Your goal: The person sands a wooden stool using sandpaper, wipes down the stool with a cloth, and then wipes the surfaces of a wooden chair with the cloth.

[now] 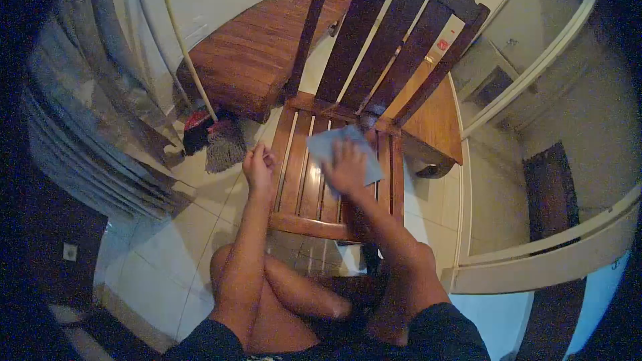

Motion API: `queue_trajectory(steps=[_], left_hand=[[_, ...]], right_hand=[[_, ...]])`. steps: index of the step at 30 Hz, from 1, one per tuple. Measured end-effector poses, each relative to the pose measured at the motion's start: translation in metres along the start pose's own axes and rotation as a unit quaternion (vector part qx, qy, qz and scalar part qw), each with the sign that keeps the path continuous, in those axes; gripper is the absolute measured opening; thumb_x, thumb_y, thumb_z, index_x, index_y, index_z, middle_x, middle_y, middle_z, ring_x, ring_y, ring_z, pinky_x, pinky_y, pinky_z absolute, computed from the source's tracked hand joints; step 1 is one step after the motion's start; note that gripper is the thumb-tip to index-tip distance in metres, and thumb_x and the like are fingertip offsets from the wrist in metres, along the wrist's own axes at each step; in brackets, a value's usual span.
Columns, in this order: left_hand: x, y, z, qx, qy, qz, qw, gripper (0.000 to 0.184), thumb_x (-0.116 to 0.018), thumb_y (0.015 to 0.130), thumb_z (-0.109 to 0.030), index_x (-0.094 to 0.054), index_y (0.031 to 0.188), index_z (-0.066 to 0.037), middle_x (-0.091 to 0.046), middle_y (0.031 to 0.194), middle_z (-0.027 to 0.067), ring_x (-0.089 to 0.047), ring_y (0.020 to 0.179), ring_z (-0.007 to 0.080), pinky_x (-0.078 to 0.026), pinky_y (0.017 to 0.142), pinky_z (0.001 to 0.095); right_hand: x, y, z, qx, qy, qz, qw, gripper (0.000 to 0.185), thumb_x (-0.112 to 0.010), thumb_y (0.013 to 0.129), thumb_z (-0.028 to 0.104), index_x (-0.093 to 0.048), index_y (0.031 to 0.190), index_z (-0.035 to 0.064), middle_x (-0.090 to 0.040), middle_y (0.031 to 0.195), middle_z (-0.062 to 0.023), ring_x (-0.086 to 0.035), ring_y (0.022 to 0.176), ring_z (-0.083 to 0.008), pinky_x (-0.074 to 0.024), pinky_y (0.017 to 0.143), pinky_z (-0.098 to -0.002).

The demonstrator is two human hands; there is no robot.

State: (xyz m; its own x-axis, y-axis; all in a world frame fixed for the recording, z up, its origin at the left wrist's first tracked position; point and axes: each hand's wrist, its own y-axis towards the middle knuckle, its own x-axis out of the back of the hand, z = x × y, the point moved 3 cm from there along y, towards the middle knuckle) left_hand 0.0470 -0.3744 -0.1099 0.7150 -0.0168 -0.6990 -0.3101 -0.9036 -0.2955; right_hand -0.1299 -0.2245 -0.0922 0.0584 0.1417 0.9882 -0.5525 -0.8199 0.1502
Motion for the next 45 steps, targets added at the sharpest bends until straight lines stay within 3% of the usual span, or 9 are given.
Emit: queue_trajectory(steps=[4,9,11,16,24,31,37,41,45], left_hand=[[0.010,0.000,-0.021,-0.015,-0.002,-0.002,1.000,0.023,-0.066,0.097,-0.028,-0.055,0.086,-0.012,-0.057,0.076,-0.0029,-0.049,0.060,0.0061,-0.039,0.052,0.0215],[0.012,-0.006,-0.034,0.003,-0.011,-0.100,0.995,0.023,-0.066,0.097,-0.028,-0.055,0.082,-0.013,-0.056,0.073,-0.0035,-0.050,0.062,0.0059,-0.039,0.052,0.0216],[0.012,-0.001,-0.031,-0.006,0.008,-0.072,0.997,0.023,-0.067,0.096,-0.028,-0.059,0.082,-0.011,-0.057,0.073,-0.0030,-0.053,0.064,0.0068,-0.042,0.056,0.0227],[0.015,0.017,-0.007,-0.134,0.206,0.028,0.969,0.022,-0.070,0.094,-0.027,-0.064,0.089,-0.006,-0.063,0.078,-0.0003,-0.058,0.070,0.0092,-0.048,0.064,0.0256],[0.000,-0.005,-0.021,-0.251,0.352,0.117,0.894,0.022,-0.071,0.095,-0.024,-0.067,0.102,-0.004,-0.065,0.085,0.0015,-0.060,0.073,0.0093,-0.049,0.067,0.0248],[0.008,0.010,-0.009,-0.178,0.283,0.079,0.939,0.025,-0.073,0.093,-0.026,-0.069,0.095,-0.001,-0.068,0.084,0.0037,-0.060,0.075,0.0114,-0.049,0.070,0.0277],[0.019,0.019,-0.005,-0.182,0.293,0.088,0.934,0.024,-0.072,0.094,-0.027,-0.068,0.096,-0.003,-0.066,0.084,0.0012,-0.059,0.075,0.0097,-0.048,0.069,0.0261],[0.018,0.017,-0.005,-0.158,0.285,0.091,0.941,0.021,-0.070,0.096,-0.028,-0.068,0.097,-0.007,-0.063,0.084,-0.0025,-0.058,0.074,0.0071,-0.047,0.067,0.0233],[0.017,0.020,-0.002,-0.152,0.285,0.096,0.941,0.021,-0.071,0.096,-0.028,-0.068,0.097,-0.007,-0.063,0.083,-0.0028,-0.057,0.075,0.0063,-0.046,0.066,0.0226]], right_hand=[[0.044,-0.057,0.071,0.332,0.062,0.088,0.937,0.072,-0.049,0.098,0.056,-0.038,0.154,0.0118,-0.031,0.160,-0.0236,-0.029,0.146,-0.0472,-0.0193,0.119,-0.0611],[0.053,-0.004,0.054,0.368,0.204,0.136,0.897,0.065,-0.058,0.097,0.041,-0.041,0.151,0.0066,-0.041,0.153,-0.0238,-0.041,0.137,-0.0480,-0.0326,0.116,-0.0521],[0.056,0.013,0.038,0.184,0.200,0.007,0.962,0.063,-0.069,0.091,0.036,-0.050,0.141,0.0032,-0.051,0.140,-0.0234,-0.050,0.126,-0.0474,-0.0428,0.107,-0.0493],[0.064,0.005,0.034,0.003,0.116,0.078,0.990,0.065,-0.076,0.087,0.037,-0.051,0.138,0.0053,-0.053,0.138,-0.0268,-0.057,0.122,-0.0391,-0.0487,0.098,-0.0481],[0.075,0.011,-0.062,-0.081,0.476,0.150,0.863,0.042,-0.080,0.084,0.025,-0.068,0.115,-0.0007,-0.071,0.094,-0.0053,-0.064,0.084,-0.0164,-0.0527,0.077,-0.0333],[0.186,-0.014,-0.051,0.019,0.269,-0.081,0.960,0.042,-0.070,0.095,0.026,-0.063,0.128,0.0013,-0.071,0.104,-0.0082,-0.065,0.094,-0.0166,-0.0521,0.083,-0.0330],[0.124,-0.027,-0.016,0.123,0.375,0.207,0.895,0.049,-0.069,0.095,0.033,-0.061,0.135,0.0075,-0.063,0.130,-0.0187,-0.062,0.118,-0.0283,-0.0509,0.093,-0.0402],[0.073,-0.046,0.004,0.281,-0.002,-0.002,0.960,0.060,-0.065,0.094,0.046,-0.056,0.143,0.0120,-0.050,0.147,-0.0219,-0.048,0.135,-0.0388,-0.0414,0.107,-0.0509],[0.035,-0.038,0.000,0.333,0.000,-0.011,0.943,0.068,-0.056,0.095,0.057,-0.050,0.148,0.0149,-0.037,0.158,-0.0210,-0.031,0.145,-0.0451,-0.0251,0.116,-0.0613]])
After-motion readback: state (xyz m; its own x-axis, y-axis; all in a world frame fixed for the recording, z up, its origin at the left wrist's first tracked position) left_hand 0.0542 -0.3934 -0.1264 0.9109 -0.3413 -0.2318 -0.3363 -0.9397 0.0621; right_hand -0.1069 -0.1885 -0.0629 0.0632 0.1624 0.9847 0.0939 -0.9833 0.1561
